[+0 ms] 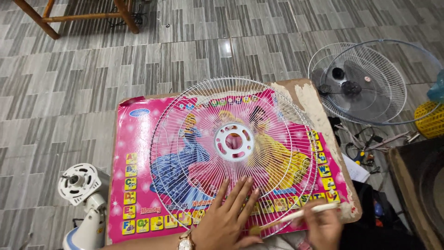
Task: Cleaning a metal fan grill using a small brush
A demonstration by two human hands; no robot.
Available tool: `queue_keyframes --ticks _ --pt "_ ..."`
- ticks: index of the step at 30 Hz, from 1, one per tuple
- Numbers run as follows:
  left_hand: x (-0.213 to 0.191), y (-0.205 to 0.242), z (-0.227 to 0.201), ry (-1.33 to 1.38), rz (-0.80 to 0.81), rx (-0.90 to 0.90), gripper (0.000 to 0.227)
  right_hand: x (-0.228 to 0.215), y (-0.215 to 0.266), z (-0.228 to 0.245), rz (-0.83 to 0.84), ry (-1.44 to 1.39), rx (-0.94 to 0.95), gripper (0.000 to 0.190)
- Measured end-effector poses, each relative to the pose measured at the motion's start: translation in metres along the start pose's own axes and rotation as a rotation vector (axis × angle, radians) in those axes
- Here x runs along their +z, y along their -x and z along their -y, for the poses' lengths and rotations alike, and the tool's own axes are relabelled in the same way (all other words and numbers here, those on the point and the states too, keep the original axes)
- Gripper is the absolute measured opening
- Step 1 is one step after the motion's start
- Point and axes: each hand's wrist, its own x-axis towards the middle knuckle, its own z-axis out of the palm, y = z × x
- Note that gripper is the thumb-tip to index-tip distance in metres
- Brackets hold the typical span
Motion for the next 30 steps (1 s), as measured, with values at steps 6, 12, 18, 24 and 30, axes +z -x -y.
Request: queue_keyframes --ticks 6,12,18,24,30 --pt "0.002 0.0 0.0 0.025 -0.029 -0.013 0.092 -0.006 -0.003 -0.002 -0.121 -0.037 0.072 0.013" --pt "0.004 0.001 0.001 -0.009 -0.033 -0.016 0.088 -0.015 -0.029 0.008 -0.182 0.069 0.175 0.009" --pt "0.004 -0.001 0.001 -0.022 -0.034 -0.012 0.086 -0.016 -0.023 -0.003 -0.01 -0.04 0.205 0.013" --pt "0.001 -0.001 0.001 -0.019 -0.032 -0.009 0.088 -0.027 -0.027 -0.001 -0.089 -0.136 0.157 0.022" --pt "0.004 0.0 0.002 -0.03 -0.017 -0.016 0.09 -0.039 -0.044 0.019 -0.183 -0.036 0.156 0.011"
